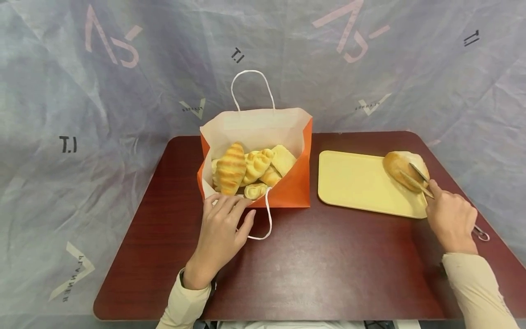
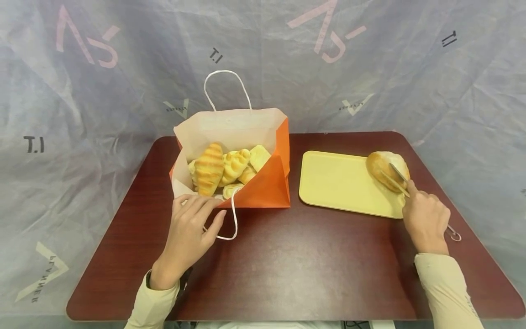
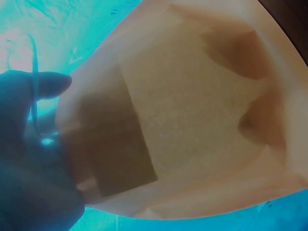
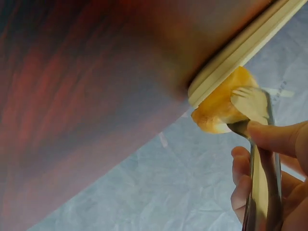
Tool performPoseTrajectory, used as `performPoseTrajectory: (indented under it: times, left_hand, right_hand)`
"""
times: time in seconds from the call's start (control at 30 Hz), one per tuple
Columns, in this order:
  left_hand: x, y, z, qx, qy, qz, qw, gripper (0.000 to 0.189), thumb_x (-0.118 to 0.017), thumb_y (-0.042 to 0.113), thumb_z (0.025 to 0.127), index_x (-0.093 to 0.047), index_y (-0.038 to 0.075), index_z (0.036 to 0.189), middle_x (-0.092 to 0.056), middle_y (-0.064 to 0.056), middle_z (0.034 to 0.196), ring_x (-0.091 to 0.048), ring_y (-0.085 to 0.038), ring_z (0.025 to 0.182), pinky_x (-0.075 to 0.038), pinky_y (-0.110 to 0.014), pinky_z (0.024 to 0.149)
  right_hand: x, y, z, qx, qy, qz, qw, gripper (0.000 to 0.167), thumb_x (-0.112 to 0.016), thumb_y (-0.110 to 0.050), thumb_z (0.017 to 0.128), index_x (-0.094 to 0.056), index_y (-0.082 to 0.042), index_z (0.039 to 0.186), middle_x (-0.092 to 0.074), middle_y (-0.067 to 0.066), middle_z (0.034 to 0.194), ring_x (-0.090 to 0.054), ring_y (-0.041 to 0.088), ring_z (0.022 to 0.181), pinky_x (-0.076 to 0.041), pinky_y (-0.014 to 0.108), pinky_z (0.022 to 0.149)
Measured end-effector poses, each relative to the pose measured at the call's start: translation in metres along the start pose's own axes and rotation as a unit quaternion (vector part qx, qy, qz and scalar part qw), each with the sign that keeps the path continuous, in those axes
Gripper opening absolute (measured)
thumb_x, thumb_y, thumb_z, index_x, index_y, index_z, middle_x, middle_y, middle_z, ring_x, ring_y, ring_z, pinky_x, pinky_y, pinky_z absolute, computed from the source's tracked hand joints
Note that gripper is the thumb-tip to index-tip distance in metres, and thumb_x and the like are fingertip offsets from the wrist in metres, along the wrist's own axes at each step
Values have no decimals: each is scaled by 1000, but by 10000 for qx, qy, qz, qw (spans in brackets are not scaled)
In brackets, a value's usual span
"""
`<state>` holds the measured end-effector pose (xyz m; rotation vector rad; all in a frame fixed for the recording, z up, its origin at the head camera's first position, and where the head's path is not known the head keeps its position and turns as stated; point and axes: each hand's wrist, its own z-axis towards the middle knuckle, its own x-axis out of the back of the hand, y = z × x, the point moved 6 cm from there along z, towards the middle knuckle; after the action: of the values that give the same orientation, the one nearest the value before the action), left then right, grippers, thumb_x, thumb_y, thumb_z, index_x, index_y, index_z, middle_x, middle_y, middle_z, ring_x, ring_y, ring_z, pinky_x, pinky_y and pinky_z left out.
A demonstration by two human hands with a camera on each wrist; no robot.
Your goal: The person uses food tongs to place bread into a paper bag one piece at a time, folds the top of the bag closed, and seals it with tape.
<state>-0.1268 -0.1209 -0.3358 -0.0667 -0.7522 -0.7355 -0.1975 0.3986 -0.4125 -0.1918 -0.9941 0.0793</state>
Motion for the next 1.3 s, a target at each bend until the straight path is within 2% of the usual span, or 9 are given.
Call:
performPoseTrajectory:
  times: [0.13,0.33,0.57,0.73,1.03,1.3]
  left_hand:
    - [0,0,0,5,-3,-4,10000,18,-65,21,93,-72,8,102,-69,-5,97,-62,-23,91,-35,-48,98]
    - [0,0,0,29,-28,26,10000,17,-66,21,92,-72,8,101,-69,-5,98,-62,-23,92,-34,-48,98]
    - [0,0,-1,44,-43,36,10000,17,-65,21,92,-72,8,102,-69,-6,98,-62,-23,93,-34,-48,98]
    - [0,0,-1,36,-39,16,10000,18,-65,21,93,-72,8,102,-69,-6,98,-62,-23,93,-34,-48,98]
    - [1,1,1,24,-38,16,10000,17,-66,20,92,-72,8,101,-69,-6,98,-62,-23,92,-35,-48,98]
    - [1,1,1,61,-89,8,9999,16,-66,20,92,-72,8,101,-69,-5,97,-62,-23,93,-34,-48,98]
  right_hand:
    - [1,2,-3,-195,179,22,9996,35,-57,-4,85,-61,-8,120,-52,34,65,-43,55,50,-19,51,35]
    - [5,-6,-6,-201,589,115,9980,46,-53,-1,82,-64,-12,125,-53,36,69,-44,59,53,-19,54,37]
    - [24,-27,-2,105,1150,403,9925,42,-66,-6,87,-66,-16,128,-61,31,77,-49,58,58,-21,58,38]
    - [40,-45,0,331,1428,485,9880,42,-70,-9,88,-66,-18,129,-67,27,88,-53,55,65,-24,62,41]
    - [75,-79,3,690,2102,621,9732,42,-75,-14,87,-68,-16,129,-70,24,89,-55,49,64,-31,61,49]
    - [101,-111,6,845,2608,965,9568,38,-76,-16,87,-71,-17,125,-72,20,88,-52,45,58,-31,57,51]
